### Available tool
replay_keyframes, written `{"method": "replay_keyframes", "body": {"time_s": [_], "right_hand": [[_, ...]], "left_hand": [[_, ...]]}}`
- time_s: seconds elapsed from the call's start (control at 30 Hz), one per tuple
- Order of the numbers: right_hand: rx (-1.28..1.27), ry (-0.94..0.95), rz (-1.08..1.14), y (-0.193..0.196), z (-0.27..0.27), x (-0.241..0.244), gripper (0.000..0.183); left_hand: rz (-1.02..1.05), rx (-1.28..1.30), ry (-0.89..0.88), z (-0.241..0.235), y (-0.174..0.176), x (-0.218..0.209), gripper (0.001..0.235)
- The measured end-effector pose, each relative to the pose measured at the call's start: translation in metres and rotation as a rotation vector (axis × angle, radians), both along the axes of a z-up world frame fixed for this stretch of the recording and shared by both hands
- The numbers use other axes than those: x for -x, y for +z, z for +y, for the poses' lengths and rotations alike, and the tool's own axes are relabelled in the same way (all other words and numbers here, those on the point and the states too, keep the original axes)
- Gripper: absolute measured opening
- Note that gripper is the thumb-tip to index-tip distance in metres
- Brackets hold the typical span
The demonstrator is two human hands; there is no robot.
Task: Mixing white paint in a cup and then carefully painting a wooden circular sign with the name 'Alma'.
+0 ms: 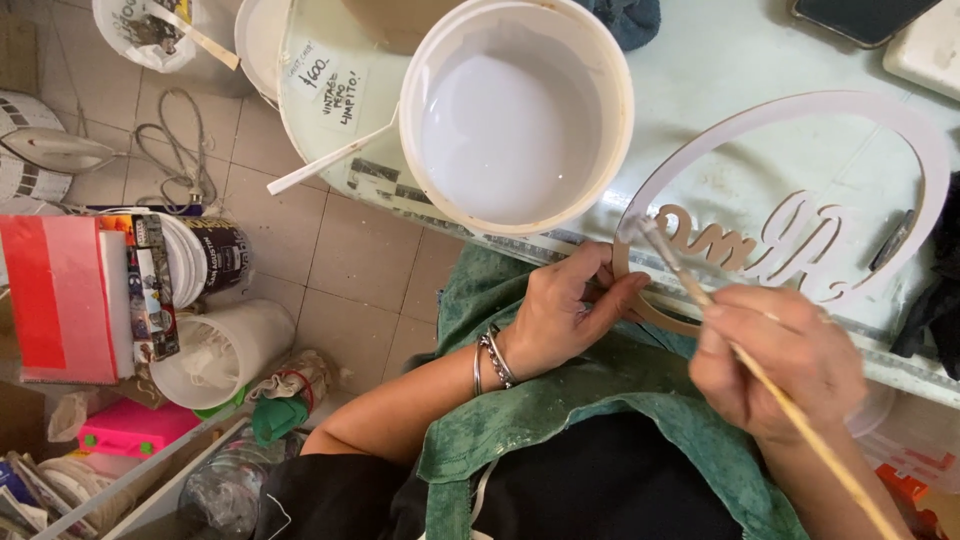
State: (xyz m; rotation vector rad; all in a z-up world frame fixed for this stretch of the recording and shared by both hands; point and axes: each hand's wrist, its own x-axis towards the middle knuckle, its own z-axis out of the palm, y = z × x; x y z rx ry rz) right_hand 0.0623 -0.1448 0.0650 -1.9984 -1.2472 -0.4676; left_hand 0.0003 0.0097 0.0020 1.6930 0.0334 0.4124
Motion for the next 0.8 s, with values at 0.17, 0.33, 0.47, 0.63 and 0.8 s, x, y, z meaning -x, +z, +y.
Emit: {"method": "replay_keyframes", "body": {"time_s": [0.17, 0.33, 0.47, 0.63, 0.8], "right_hand": [[0.043, 0.044, -0.033, 0.002, -0.003, -0.002, 0.004], [-0.017, 0.019, -0.007, -0.004, 0.005, -0.003, 0.005], [-0.029, 0.068, 0.041, -0.01, 0.007, -0.004, 0.002], [-0.004, 0.025, 0.043, 0.0, 0.006, -0.003, 0.008], [-0.261, 0.157, 0.35, -0.014, 0.012, -0.012, 0.005]], "left_hand": [[-0.005, -0.044, 0.028, -0.001, -0.001, -0.001, 0.019], [0.013, 0.07, -0.054, 0.0, 0.005, -0.001, 0.012], [-0.001, -0.013, 0.012, 0.0, 0.0, -0.001, 0.014], [0.014, 0.027, -0.029, 0.0, 0.005, -0.001, 0.015], [0.01, -0.025, 0.014, -0.001, -0.002, -0.001, 0.017]]}}
